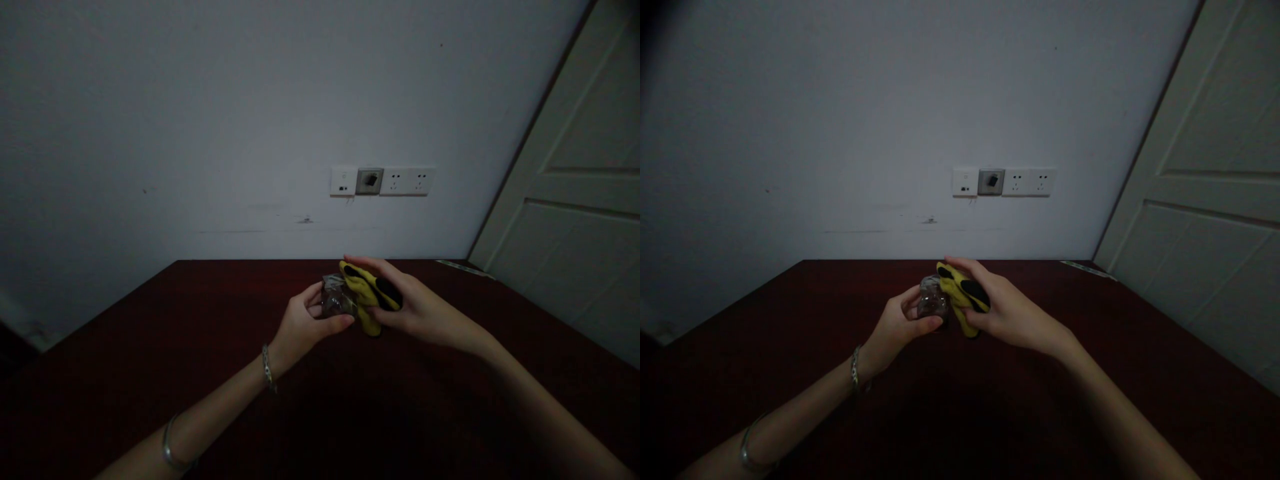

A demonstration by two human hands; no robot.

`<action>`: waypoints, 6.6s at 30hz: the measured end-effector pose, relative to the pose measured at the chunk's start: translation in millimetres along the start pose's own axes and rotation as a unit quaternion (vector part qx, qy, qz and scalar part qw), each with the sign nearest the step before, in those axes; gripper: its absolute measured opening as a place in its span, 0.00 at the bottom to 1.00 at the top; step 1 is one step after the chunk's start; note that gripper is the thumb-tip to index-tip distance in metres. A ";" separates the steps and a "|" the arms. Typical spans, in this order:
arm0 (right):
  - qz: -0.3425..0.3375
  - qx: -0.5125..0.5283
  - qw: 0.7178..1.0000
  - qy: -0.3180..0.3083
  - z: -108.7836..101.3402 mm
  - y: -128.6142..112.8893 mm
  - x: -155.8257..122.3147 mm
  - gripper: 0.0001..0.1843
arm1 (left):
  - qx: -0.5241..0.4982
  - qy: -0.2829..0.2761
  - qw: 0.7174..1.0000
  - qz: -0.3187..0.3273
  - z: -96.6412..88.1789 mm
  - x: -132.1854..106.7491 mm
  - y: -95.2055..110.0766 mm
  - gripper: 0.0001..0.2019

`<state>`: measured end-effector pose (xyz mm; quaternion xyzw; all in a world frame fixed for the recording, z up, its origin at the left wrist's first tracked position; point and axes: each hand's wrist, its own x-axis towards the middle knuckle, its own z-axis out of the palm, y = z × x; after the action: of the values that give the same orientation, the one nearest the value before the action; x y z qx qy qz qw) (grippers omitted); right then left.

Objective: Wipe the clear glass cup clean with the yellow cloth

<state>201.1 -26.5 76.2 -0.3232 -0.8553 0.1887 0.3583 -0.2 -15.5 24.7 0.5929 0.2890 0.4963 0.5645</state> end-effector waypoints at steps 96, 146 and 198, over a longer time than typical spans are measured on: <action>-0.193 -0.078 0.977 0.051 -4.9 -15.6 2.3 0.21 | 0.096 0.052 0.991 0.075 1.5 -6.8 7.1 0.40; -0.159 -0.056 0.986 -0.014 -11.5 -47.3 -7.1 0.22 | -0.015 0.037 0.998 0.050 -0.4 -6.4 20.6 0.32; -0.199 -0.283 0.929 0.129 6.5 -15.4 -1.5 0.28 | 0.028 0.069 0.997 -0.023 -0.2 -0.5 18.1 0.42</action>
<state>190.7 -39.2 79.7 -0.2558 -0.8662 -0.1794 0.3900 -4.5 -19.4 41.9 0.5664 0.3546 0.5143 0.5375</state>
